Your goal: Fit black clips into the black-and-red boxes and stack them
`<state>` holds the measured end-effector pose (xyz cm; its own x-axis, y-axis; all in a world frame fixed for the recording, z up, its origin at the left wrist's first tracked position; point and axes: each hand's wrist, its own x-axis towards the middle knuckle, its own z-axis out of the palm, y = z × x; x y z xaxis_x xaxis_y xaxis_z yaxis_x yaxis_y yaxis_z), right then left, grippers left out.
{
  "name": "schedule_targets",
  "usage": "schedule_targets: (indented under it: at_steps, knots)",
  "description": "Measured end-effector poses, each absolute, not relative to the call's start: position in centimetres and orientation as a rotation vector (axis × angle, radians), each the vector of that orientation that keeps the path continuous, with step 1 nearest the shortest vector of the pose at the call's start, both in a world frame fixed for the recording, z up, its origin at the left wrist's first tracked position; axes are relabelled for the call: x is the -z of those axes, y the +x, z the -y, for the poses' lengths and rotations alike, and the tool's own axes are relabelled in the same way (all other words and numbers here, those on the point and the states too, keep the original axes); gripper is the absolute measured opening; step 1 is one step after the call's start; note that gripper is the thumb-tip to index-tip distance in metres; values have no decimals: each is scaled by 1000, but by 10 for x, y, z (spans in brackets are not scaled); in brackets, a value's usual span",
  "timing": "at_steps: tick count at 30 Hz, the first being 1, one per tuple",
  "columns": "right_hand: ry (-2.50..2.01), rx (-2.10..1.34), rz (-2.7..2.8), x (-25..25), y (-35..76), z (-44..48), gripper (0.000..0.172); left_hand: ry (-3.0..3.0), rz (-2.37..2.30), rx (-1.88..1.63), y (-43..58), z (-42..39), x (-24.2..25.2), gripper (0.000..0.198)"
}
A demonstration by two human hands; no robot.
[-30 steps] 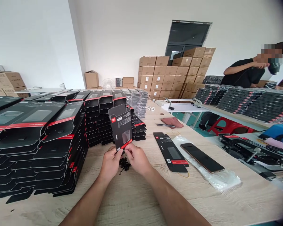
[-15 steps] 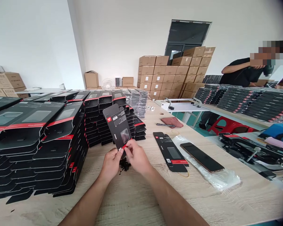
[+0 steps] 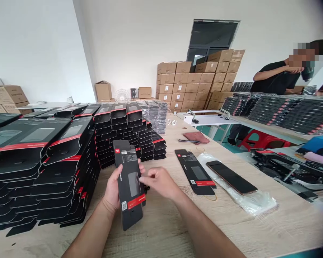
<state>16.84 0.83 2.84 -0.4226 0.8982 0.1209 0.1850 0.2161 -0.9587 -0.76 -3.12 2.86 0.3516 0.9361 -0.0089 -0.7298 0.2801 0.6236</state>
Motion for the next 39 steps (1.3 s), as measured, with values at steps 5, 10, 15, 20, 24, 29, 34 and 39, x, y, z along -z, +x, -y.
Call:
schedule_targets:
  at_steps: [5,10,15,20,24,29,34,39]
  knots:
    - [-873,-1063,1598,-45,174,-6,30,644,-502,-828,-2,34,-18,64]
    - [-779,-1271,1568,-50,181,-10,23,713,-592,-810,3,36,-11,51]
    - [-669,-1569,1233,-47,202,-21,30,658,-480,-861,3,35,-14,52]
    - [-545,-1942,1368,-30,191,-10,41,636,-290,-752,10,38,-14,73]
    - [-634,-1820,1209,-22,175,-13,33,850,-651,-946,17,39,-19,75]
    - [-737,-1526,1177,-29,177,-22,32,1278,-1036,-1091,13,31,-20,40]
    - [-706,-1761,1401,-25,167,-4,38,924,-1047,-1277,-1,22,-24,31]
    - [-808,-1856,1597,-18,165,-1,39,816,-1112,-1356,-14,16,-27,31]
